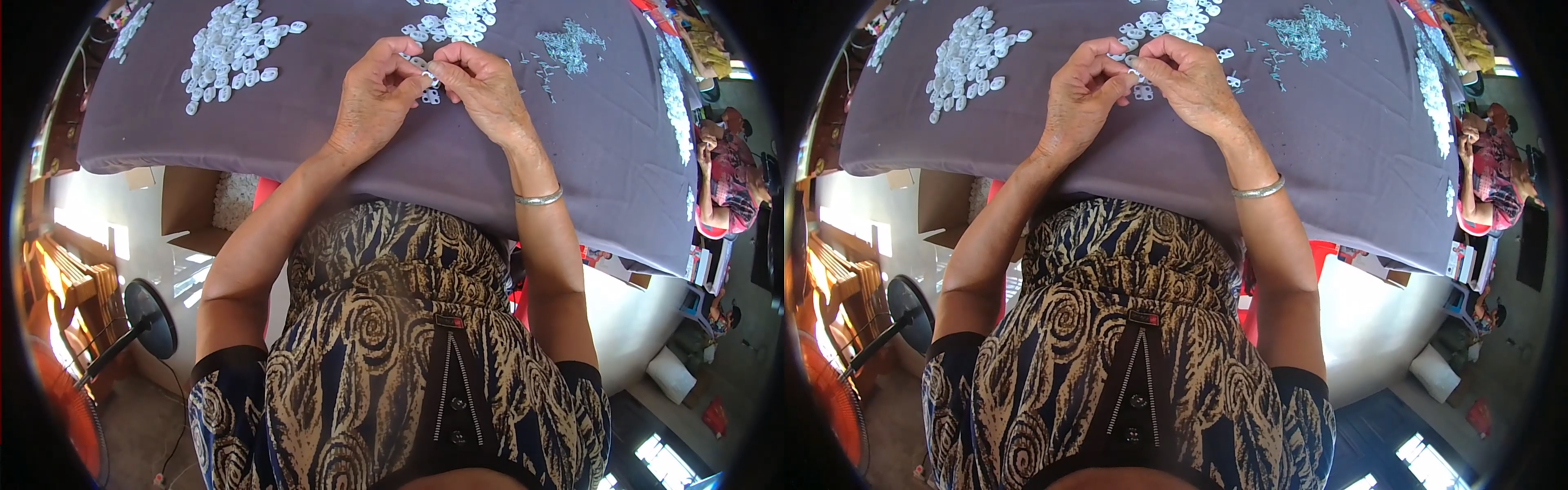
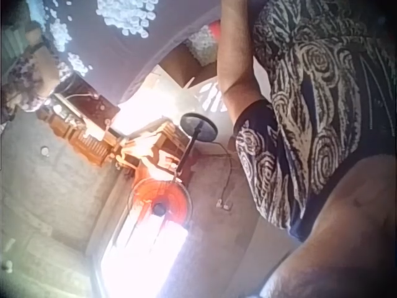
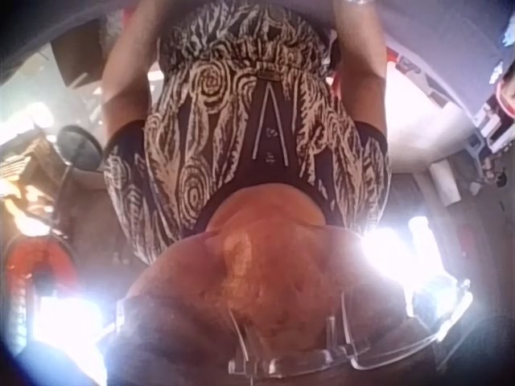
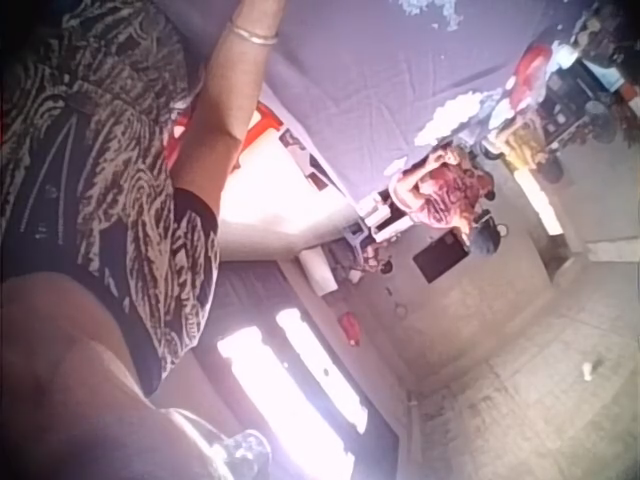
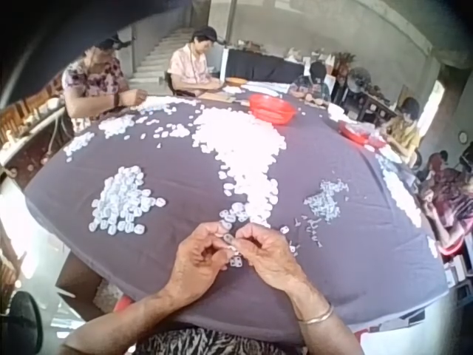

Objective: The person assembles plastic cord locks by hand, picking up the pieces from the table and fitting them together.

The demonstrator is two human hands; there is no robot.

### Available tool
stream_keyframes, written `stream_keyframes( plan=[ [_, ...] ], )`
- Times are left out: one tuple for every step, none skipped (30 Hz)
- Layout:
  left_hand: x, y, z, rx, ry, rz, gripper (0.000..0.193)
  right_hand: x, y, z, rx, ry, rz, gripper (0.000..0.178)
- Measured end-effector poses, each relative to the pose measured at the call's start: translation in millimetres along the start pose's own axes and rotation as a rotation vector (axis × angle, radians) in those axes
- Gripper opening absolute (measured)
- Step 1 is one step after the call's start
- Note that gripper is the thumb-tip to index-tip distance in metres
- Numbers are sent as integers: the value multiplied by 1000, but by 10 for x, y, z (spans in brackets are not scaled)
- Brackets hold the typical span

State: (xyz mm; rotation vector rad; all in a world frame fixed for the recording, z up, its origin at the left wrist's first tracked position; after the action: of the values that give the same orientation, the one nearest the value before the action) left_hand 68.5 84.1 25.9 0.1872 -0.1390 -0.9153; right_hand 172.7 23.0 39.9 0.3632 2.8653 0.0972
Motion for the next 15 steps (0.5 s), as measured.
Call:
stream_keyframes(
  plan=[
    [4, 2, 13, 14, 5, -2, 30, -9, 7, -18, -29, -48, 5, 15],
    [7, 1, 24, 28, 11, -4, 28, -7, 8, -52, -58, -96, 9, 15],
    [9, 2, 19, 26, 11, -4, 28, -13, 4, -62, -57, -95, 9, 15],
    [12, 2, 22, 32, 21, -5, 28, -18, 2, -67, -32, -158, 2, 15],
    [13, 5, 30, 37, 33, -6, 28, -15, 1, -70, -8, -220, -6, 14],
    [17, 4, 23, 37, 34, -7, 28, -9, -5, -75, -9, -219, -4, 14],
    [16, 0, 13, 40, 29, -1, 28, -5, -10, -94, -22, -231, 4, 14],
    [18, -7, 7, 41, 24, 3, 28, -2, -22, -110, -35, -242, 13, 13],
    [22, -8, 8, 40, 25, 0, 28, -7, -16, -112, -34, -240, 16, 13],
    [16, -8, 13, 39, 27, 5, 28, -3, 3, -99, -14, -281, 3, 13],
    [10, -3, 17, 39, 29, 10, 28, 2, 17, -86, 4, -321, -12, 13],
    [15, -4, 14, 40, 30, 8, 28, -2, 12, -91, 3, -320, -9, 13],
    [25, -7, 15, 48, 34, 1, 28, 10, 3, -136, -36, -351, -15, 13],
    [33, -10, 21, 55, 38, -5, 28, 26, -5, -179, -75, -381, -21, 13],
    [31, -10, 25, 55, 40, -6, 28, 21, -5, -186, -76, -380, -19, 13]
  ],
)
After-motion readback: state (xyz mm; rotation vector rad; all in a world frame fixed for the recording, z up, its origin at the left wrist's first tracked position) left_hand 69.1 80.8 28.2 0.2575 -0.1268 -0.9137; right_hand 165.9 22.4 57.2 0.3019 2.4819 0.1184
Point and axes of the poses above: each hand's wrist, its own y-axis towards the middle knuckle, its own x-axis out of the palm, z = x × y, the point moved 10 cm from there along y, towards the middle knuckle, and after that the axes turned 6 degrees about -z, right-handed, at the moved point
